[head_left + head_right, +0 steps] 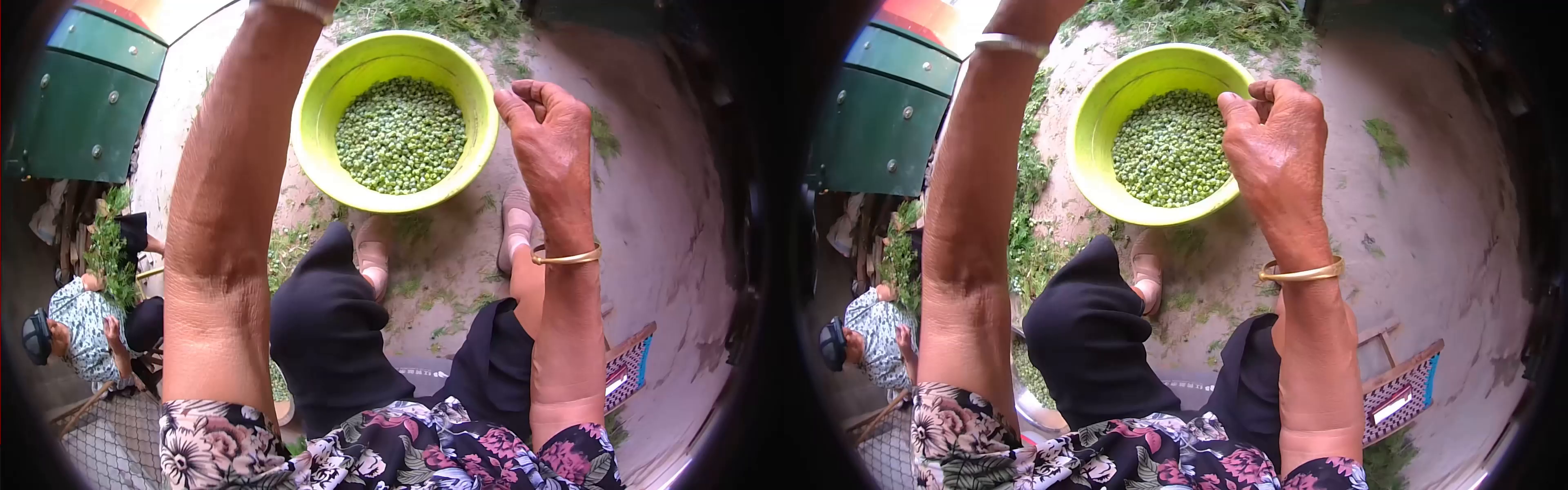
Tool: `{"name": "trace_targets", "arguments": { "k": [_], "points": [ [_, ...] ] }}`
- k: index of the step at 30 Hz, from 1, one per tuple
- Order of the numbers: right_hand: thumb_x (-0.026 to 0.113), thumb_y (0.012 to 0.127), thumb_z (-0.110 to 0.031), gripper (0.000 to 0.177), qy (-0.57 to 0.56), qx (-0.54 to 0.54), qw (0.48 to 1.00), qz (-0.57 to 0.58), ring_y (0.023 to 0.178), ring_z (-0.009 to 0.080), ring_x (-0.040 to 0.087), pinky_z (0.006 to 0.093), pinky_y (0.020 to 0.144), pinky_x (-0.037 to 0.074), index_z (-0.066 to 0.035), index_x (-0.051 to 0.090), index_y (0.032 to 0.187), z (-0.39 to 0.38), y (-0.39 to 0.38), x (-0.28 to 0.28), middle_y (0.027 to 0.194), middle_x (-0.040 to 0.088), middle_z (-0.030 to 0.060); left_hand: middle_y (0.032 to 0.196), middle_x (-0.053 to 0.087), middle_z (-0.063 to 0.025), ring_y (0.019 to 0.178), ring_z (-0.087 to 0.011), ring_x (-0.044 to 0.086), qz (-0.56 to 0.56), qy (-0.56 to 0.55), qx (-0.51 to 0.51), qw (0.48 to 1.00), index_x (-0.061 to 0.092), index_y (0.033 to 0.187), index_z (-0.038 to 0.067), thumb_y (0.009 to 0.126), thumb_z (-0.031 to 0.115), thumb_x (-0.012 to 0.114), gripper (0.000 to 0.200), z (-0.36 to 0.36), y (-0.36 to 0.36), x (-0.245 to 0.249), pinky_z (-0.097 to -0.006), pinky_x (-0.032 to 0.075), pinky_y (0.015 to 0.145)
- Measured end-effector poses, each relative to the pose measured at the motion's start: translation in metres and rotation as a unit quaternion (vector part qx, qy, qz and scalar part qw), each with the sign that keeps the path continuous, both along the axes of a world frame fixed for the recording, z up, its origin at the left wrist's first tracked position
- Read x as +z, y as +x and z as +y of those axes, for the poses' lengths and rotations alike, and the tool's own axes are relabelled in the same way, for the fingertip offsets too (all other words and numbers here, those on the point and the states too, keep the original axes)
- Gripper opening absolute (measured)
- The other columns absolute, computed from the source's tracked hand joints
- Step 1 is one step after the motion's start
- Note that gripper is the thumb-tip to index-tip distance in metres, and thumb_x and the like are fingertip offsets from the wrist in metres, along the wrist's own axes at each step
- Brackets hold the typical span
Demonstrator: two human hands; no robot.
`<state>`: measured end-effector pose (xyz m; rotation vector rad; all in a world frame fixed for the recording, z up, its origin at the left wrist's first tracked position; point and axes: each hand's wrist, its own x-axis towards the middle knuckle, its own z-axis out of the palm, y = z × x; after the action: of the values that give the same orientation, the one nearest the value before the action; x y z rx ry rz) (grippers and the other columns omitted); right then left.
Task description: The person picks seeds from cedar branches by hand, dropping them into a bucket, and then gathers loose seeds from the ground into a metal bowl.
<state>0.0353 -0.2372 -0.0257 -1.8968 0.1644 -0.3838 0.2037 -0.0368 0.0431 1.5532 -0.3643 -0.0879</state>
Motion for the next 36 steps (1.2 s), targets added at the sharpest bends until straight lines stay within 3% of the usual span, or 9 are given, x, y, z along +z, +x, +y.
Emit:
{"name": "trace_targets", "arguments": {
  "k": [4, 6, 8, 13, 18, 21, 23, 25, 36],
  "points": [
    [0.065, 0.079, -0.013, 0.031, -0.010, 0.043, 0.999, 0.014, 0.070, 0.0163, 0.063, 0.0272, 0.064, 0.050, 0.012, 0.061, 0.096, 0.012, -0.006, -0.001, 0.080, 0.066, 0.0183, 0.073, 0.064, -0.0069, 0.067, -0.0137, 0.062, -0.041, 0.180, -0.013, 0.983, 0.065, 0.090, -0.002, 0.079, 0.024, 0.067, 0.029, 0.053, -0.084, -0.069, -0.0245, 0.049, 0.060],
    [0.065, 0.080, -0.013, 0.030, -0.028, 0.059, 0.997, 0.027, 0.071, 0.0169, 0.064, 0.0270, 0.065, 0.050, 0.012, 0.061, 0.097, 0.020, -0.011, 0.000, 0.082, 0.067, 0.0184, 0.081, 0.066, -0.0103, 0.071, -0.0136, 0.063, 0.053, 0.269, 0.060, 0.960, 0.061, 0.102, -0.006, 0.081, 0.020, 0.064, 0.034, 0.105, -0.134, -0.120, -0.0246, 0.052, 0.064],
    [0.064, 0.080, -0.012, 0.030, -0.047, 0.076, 0.995, 0.038, 0.073, 0.0174, 0.064, 0.0268, 0.065, 0.050, 0.012, 0.061, 0.098, 0.028, -0.015, -0.002, 0.083, 0.067, 0.0185, 0.080, 0.065, -0.0095, 0.069, -0.0148, 0.063, 0.193, 0.119, 0.176, 0.958, 0.061, 0.101, -0.009, 0.082, 0.016, 0.063, 0.032, 0.147, -0.195, -0.180, -0.0233, 0.052, 0.060],
    [0.064, 0.083, -0.013, 0.031, -0.112, 0.116, 0.981, 0.110, 0.091, 0.0177, 0.060, 0.0283, 0.082, 0.046, 0.009, 0.060, 0.104, 0.048, -0.022, -0.016, 0.099, 0.064, 0.0151, 0.069, 0.062, -0.0063, 0.057, -0.0144, 0.062, 0.420, 0.037, 0.438, 0.794, 0.060, 0.083, 0.001, 0.080, 0.012, 0.062, 0.011, 0.224, -0.365, -0.320, -0.0241, 0.049, 0.047],
    [0.059, 0.088, -0.010, 0.028, -0.161, 0.175, 0.960, 0.149, 0.096, 0.0160, 0.059, 0.0270, 0.089, 0.044, 0.005, 0.057, 0.112, 0.073, -0.024, -0.031, 0.100, 0.064, 0.0121, 0.063, 0.059, -0.0059, 0.049, -0.0131, 0.058, 0.520, 0.016, 0.502, 0.691, 0.059, 0.071, 0.001, 0.074, 0.006, 0.063, 0.008, 0.224, -0.453, -0.391, -0.0240, 0.042, 0.036],
    [0.062, 0.085, -0.009, 0.026, -0.153, 0.192, 0.958, 0.148, 0.095, 0.0170, 0.059, 0.0286, 0.086, 0.044, 0.006, 0.060, 0.106, 0.086, -0.021, -0.038, 0.100, 0.064, 0.0129, 0.068, 0.063, -0.0116, 0.055, -0.0186, 0.061, 0.511, 0.124, 0.435, 0.731, 0.062, 0.079, -0.001, 0.072, 0.007, 0.063, 0.011, 0.219, -0.452, -0.418, -0.0303, 0.048, 0.045],
    [0.062, 0.085, -0.008, 0.026, -0.161, 0.194, 0.955, 0.157, 0.094, 0.0165, 0.059, 0.0281, 0.086, 0.044, 0.006, 0.060, 0.106, 0.094, -0.019, -0.041, 0.100, 0.065, 0.0124, 0.079, 0.066, -0.0177, 0.068, -0.0259, 0.065, 0.274, 0.370, 0.409, 0.788, 0.064, 0.091, -0.001, 0.070, 0.010, 0.064, 0.024, 0.208, -0.427, -0.434, -0.0351, 0.051, 0.061],
    [0.062, 0.085, -0.008, 0.025, -0.171, 0.192, 0.953, 0.163, 0.093, 0.0159, 0.059, 0.0276, 0.085, 0.044, 0.005, 0.060, 0.106, 0.100, -0.018, -0.042, 0.099, 0.065, 0.0120, 0.088, 0.065, -0.0209, 0.079, -0.0337, 0.064, 0.337, 0.287, 0.381, 0.812, 0.064, 0.097, -0.001, 0.069, 0.012, 0.064, 0.031, 0.196, -0.386, -0.410, -0.0375, 0.050, 0.075],
    [0.062, 0.085, -0.008, 0.026, -0.201, 0.216, 0.940, 0.170, 0.091, 0.0158, 0.060, 0.0275, 0.084, 0.045, 0.004, 0.060, 0.107, 0.113, -0.020, -0.048, 0.096, 0.066, 0.0118, 0.092, 0.056, -0.0249, 0.083, -0.0399, 0.057, 0.233, 0.371, 0.256, 0.862, 0.054, 0.107, 0.000, 0.071, 0.009, 0.064, 0.038, 0.171, -0.388, -0.409, -0.0449, 0.047, 0.074]
  ]
}}
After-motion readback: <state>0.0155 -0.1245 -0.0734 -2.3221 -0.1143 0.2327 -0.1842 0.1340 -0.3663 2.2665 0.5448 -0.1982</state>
